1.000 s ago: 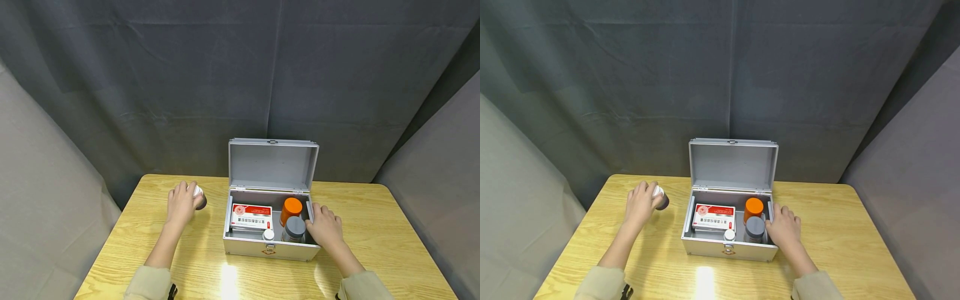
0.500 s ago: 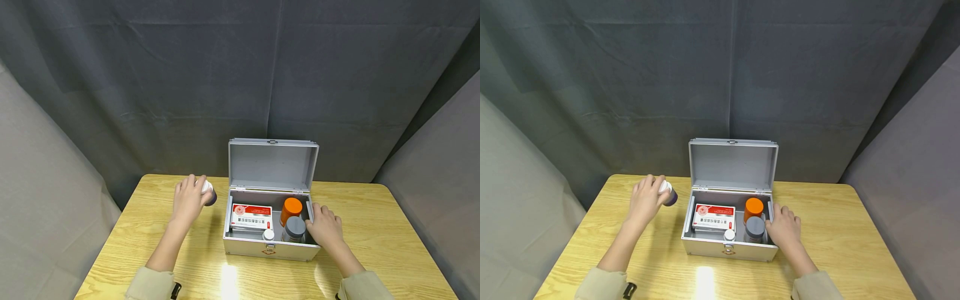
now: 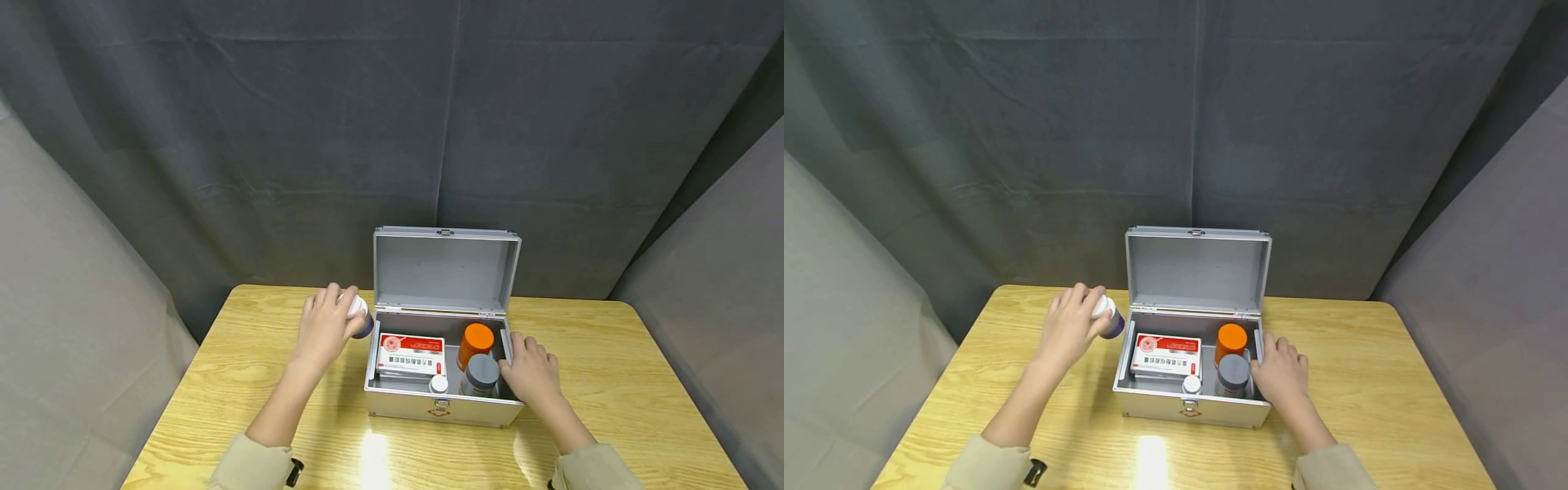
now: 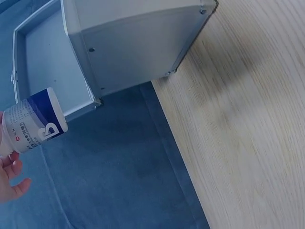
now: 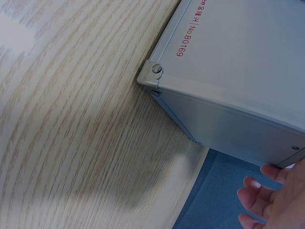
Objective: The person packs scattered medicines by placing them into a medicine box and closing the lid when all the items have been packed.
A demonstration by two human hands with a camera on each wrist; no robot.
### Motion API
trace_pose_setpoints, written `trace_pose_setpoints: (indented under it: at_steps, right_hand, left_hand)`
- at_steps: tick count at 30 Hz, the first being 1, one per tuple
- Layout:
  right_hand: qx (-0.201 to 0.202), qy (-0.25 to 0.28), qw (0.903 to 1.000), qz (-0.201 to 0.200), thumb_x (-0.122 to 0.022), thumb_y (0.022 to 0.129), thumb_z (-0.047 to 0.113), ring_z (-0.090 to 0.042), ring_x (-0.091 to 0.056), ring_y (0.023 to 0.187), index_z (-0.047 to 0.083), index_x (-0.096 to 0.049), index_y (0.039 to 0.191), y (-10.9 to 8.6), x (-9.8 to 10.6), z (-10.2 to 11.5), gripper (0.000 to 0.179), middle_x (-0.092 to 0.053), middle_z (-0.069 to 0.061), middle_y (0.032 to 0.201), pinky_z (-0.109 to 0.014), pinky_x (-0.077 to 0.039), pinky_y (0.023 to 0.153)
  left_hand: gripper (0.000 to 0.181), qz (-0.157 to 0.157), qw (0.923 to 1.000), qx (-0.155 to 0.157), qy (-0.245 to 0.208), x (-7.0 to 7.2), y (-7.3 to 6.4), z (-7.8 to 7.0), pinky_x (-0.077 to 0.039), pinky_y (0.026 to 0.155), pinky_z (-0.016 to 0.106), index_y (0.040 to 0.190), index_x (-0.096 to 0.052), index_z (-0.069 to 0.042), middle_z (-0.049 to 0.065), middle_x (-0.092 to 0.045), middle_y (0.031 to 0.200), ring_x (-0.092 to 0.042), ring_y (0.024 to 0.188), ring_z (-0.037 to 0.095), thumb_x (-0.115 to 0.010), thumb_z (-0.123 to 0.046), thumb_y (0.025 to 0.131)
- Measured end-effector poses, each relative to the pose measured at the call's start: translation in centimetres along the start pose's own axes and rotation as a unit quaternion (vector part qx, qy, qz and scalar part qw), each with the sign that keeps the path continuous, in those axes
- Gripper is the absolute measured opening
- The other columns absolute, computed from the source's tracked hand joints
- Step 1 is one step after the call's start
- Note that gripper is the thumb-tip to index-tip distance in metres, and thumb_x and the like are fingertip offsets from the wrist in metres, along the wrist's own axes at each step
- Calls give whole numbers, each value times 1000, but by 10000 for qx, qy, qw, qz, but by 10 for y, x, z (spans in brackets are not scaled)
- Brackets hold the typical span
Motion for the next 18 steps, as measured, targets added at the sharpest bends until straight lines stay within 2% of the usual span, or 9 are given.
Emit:
trace_pose_setpoints:
  at_steps: [7,18]
  right_hand:
    - [8,2,10000,-45,-54,83,25,-46,-45,102,-1,-39,126,0,0,0,53,-47,-29,112,-62,-29,84]
    - [2,20,10000,-73,-54,82,25,-45,-46,101,-1,-40,125,0,0,0,53,-48,-29,111,-61,-30,83]
  left_hand:
    - [36,54,9997,-228,-83,-3,2,-15,-39,84,41,113,-58,-11,7,-50,94,-50,91,26,-54,-34,85]
    - [36,44,9970,-775,-22,-12,0,-41,-41,85,41,113,-57,-12,7,-52,96,-51,89,24,-54,-36,86]
Point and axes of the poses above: each hand's wrist, its own y-axis towards the middle knuckle, its own x-axis out of the back of the hand, z = x × y, the point moved 8 cm from there along y, towards the middle knuckle
